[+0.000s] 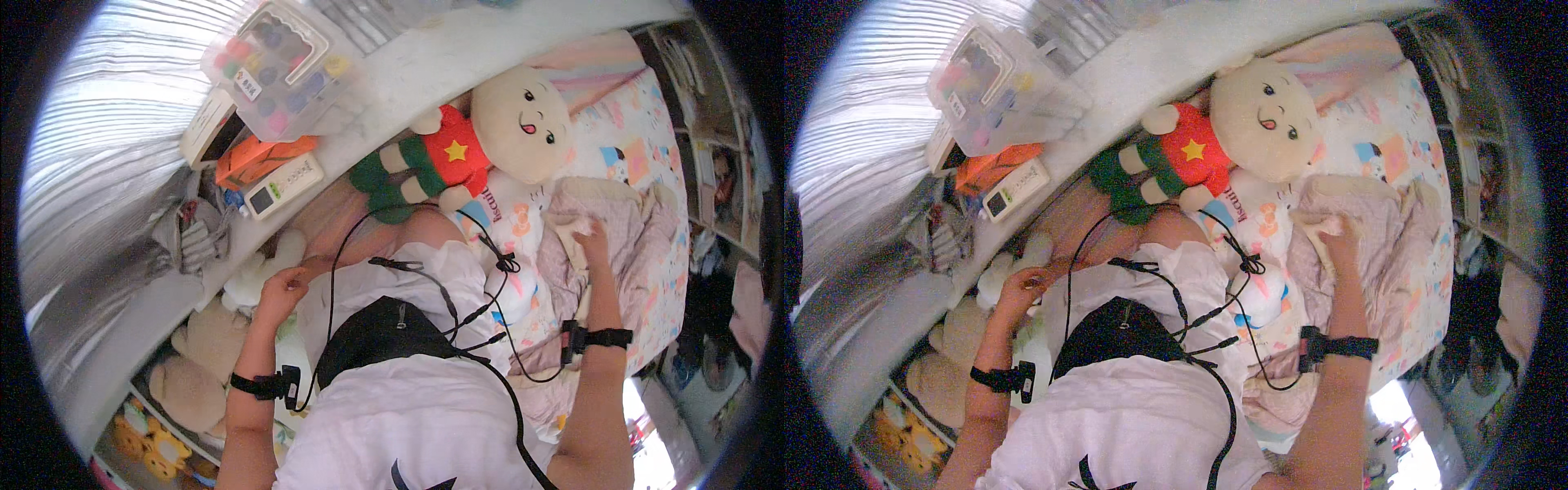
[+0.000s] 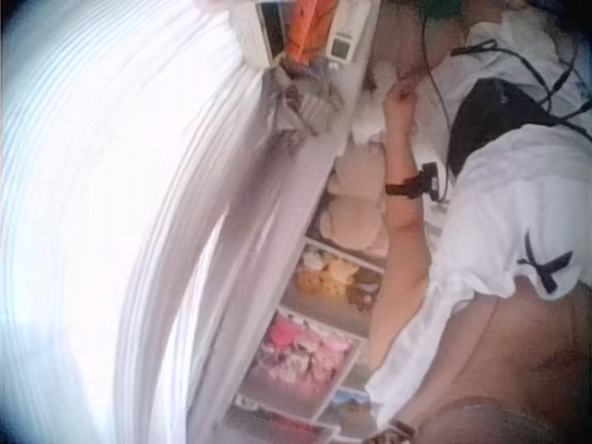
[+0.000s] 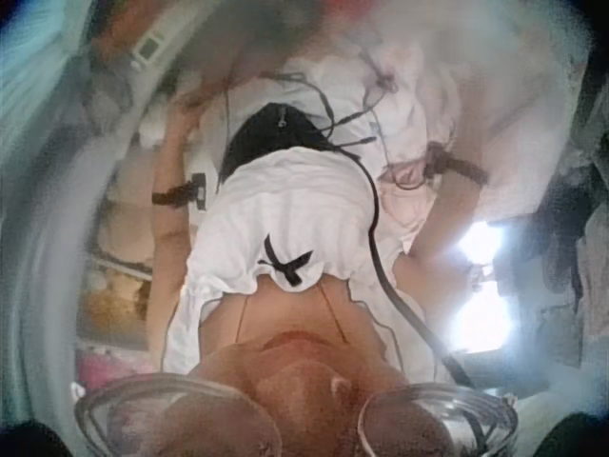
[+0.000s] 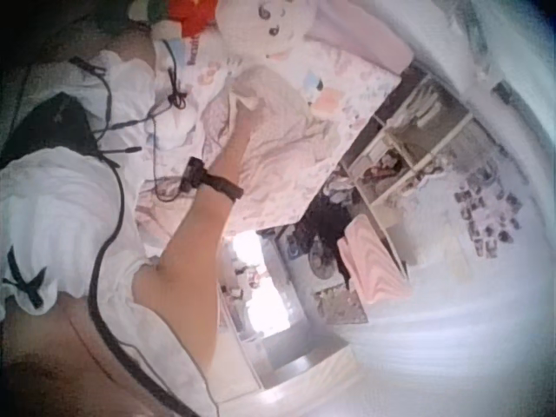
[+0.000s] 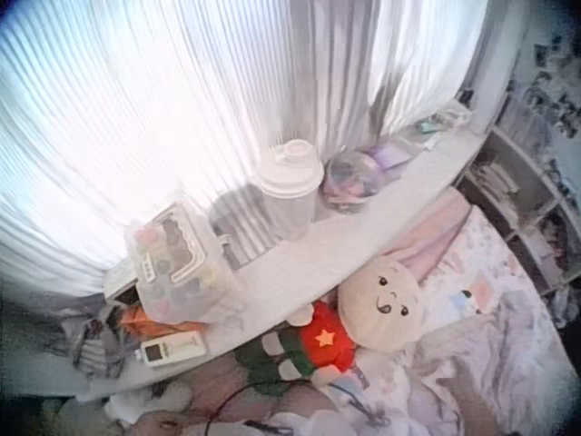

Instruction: The person organizes items in a bedroom, moving a smartphone and a small box on a shelf, then rearranging several plush toys on a shelf. They then pick up a picture frame, insert a backing card, and place it on a shelf. Finally, they handle a white stuffed animal.

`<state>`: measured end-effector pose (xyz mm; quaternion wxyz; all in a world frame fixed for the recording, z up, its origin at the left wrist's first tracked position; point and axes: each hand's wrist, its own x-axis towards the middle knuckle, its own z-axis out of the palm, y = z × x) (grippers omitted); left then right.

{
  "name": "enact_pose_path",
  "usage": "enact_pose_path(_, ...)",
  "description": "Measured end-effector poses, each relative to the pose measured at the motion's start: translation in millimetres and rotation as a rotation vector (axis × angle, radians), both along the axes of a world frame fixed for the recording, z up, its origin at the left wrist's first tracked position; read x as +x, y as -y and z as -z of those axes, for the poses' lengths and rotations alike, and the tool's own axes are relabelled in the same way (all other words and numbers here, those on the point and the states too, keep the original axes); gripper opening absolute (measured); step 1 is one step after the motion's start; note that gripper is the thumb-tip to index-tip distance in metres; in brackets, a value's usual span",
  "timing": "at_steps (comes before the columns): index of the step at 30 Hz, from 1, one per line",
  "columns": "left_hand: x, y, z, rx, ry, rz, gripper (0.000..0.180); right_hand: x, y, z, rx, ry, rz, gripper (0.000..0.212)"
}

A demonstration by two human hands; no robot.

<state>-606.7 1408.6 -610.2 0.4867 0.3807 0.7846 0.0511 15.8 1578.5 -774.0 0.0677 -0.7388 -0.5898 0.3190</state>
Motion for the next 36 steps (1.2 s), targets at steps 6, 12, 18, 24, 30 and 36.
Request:
enact_pose_path(6,-23.8,83.3,-12.8,-0.084,-0.105,-0.277,0.032,-264.2,-33.3,-16.9,-0.521,-0.559,0.257,0.046)
enact_pose_path(12,-11.5,153.0,-14.0,-0.109,-0.13,-0.49,0.036,-301.1,-38.9,36.4,-0.547,-0.889,0.484,0.032)
enact_pose_path(18,-48.0,192.0,50.9,-0.038,0.161,-1.431,0.059,-288.4,-33.6,-21.7,-0.647,-0.681,0.146,0.024)
enact_pose_path(24,-94.2,150.4,104.9,0.314,-0.171,-0.717,0.064,-337.3,-2.7,-106.8,-0.694,-0.454,-0.116,0.034)
enact_pose_path(30,-93.2,163.9,156.4,0.177,-0.205,-1.366,0.043,-366.5,-14.5,-89.0,-0.722,0.045,-0.709,0.047)
enact_pose_path(36,-87.9,256.9,13.0,0.662,0.84,-1.845,0.034,-503.9,28.6,-139.6,-0.626,-0.063,-1.418,0.039)
